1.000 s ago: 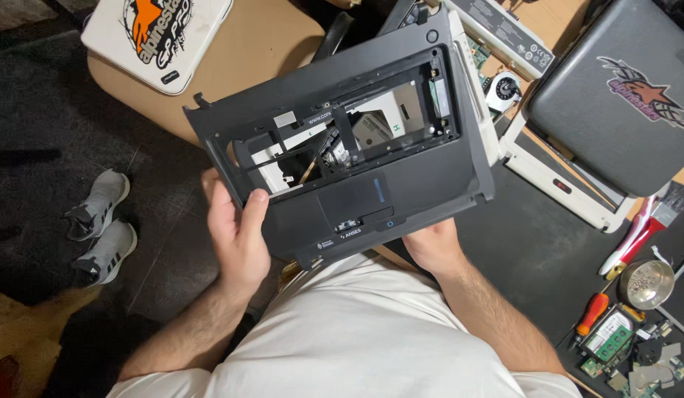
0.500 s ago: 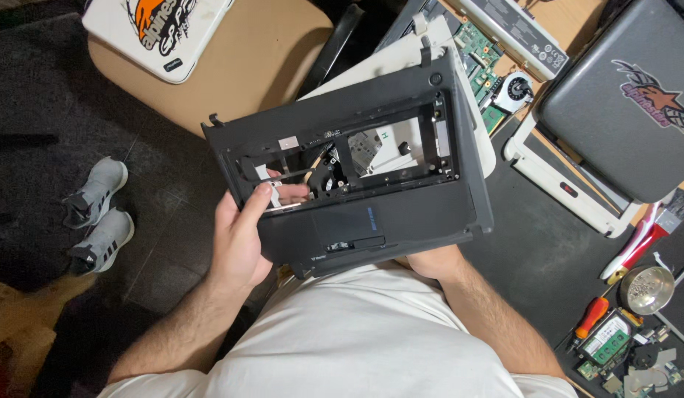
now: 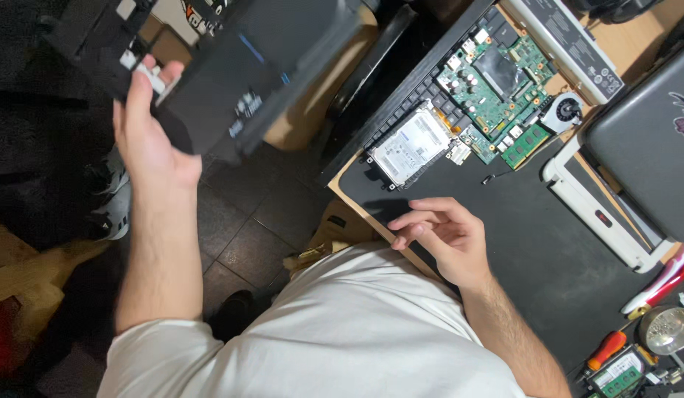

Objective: The person cleans various electronic components on a workbench using a toothbrush and a paintbrush. They scrub a small circuit board, a RAM stick, a hard drive, and a laptop chassis, then place the cleaned items back on the table.

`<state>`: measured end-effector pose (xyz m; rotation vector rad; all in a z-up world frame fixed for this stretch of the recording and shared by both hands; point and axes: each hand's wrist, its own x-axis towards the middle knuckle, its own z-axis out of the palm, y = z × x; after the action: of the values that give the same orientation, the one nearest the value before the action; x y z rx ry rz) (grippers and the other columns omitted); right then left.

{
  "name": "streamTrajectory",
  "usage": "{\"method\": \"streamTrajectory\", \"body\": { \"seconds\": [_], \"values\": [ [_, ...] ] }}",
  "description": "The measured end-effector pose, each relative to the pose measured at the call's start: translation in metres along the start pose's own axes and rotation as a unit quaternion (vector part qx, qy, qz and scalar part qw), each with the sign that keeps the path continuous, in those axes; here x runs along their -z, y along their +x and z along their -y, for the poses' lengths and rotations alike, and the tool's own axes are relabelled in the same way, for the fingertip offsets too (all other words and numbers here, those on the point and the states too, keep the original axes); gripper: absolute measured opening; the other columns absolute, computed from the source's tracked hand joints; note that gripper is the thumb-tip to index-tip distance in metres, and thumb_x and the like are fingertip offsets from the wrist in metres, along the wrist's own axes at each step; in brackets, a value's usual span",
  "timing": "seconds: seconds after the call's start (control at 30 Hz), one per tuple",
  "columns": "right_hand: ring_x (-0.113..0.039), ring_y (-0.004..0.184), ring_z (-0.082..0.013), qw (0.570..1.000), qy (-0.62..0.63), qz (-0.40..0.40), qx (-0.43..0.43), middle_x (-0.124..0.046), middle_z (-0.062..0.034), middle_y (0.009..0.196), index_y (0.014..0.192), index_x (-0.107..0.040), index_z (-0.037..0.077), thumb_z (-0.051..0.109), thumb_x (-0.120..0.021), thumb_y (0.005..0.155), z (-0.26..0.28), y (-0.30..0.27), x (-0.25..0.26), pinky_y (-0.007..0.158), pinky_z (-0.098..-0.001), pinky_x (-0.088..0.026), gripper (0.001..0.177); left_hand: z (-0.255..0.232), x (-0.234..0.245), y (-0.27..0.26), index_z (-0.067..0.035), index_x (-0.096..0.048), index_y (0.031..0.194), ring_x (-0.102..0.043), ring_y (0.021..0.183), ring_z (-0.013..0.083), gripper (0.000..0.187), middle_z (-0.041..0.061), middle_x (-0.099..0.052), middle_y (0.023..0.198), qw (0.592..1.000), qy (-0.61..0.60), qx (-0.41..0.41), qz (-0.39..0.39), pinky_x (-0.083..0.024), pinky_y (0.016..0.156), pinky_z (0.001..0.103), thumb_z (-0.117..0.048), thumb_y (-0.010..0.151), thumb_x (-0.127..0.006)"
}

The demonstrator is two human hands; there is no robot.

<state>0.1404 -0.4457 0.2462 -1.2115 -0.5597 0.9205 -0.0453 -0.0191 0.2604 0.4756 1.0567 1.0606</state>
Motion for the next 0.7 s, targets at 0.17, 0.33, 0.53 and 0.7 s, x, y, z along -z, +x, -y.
{"method": "streamTrajectory", "body": {
  "seconds": [0.17, 0.33, 0.53, 0.7],
  "values": [
    [-0.091, 0.081, -0.0313, 1.0, -0.017, -0.013, -0.007, -0.089, -0.0299, 0.113, 0.14, -0.073, -0.002, -0.001, -0.076, 0.117, -0.007, 0.002, 0.003, 0.081, -0.0408, -0.08, 0.024, 0.071, 0.019, 0.098, -0.004, -0.08, 0.139, -0.096, 0.109, 0.0461, 0.04, 0.031, -0.097, 0.118, 0.999, 0.001, 0.029, -0.04, -0.082, 0.095, 0.072, -0.02, 0.103, -0.087],
    [-0.088, 0.076, -0.0319, 1.0, -0.005, -0.019, 0.002, -0.087, -0.0299, 0.109, 0.137, -0.072, -0.004, 0.005, -0.073, 0.121, -0.008, 0.006, 0.005, 0.076, -0.0432, -0.078, 0.018, 0.164, 0.048, 0.142, -0.004, -0.086, 0.127, -0.095, 0.099, 0.0432, 0.027, 0.028, -0.097, 0.118, 0.997, 0.046, 0.065, 0.015, -0.082, 0.086, 0.066, -0.025, 0.11, -0.082],
    [-0.088, 0.076, -0.0319, 1.0, -0.012, -0.011, 0.006, -0.085, -0.0284, 0.107, 0.134, -0.072, 0.0, 0.005, -0.071, 0.122, -0.008, 0.008, 0.007, 0.079, -0.0428, -0.078, 0.013, 0.21, 0.045, 0.129, -0.008, -0.069, 0.151, -0.092, 0.112, 0.0405, 0.042, 0.022, -0.095, 0.124, 0.984, 0.086, 0.158, -0.003, -0.08, 0.095, 0.061, -0.027, 0.114, -0.076],
    [-0.088, 0.078, -0.0319, 1.0, 0.008, 0.0, 0.009, -0.084, -0.0283, 0.107, 0.133, -0.073, 0.0, 0.006, -0.071, 0.123, -0.009, 0.008, 0.009, 0.079, -0.0423, -0.077, 0.011, 0.242, 0.047, 0.139, -0.01, -0.052, 0.153, -0.092, 0.104, 0.0377, 0.047, 0.016, -0.095, 0.127, 0.984, 0.085, 0.151, -0.05, -0.078, 0.085, 0.066, -0.032, 0.117, -0.073]
  ]
}}
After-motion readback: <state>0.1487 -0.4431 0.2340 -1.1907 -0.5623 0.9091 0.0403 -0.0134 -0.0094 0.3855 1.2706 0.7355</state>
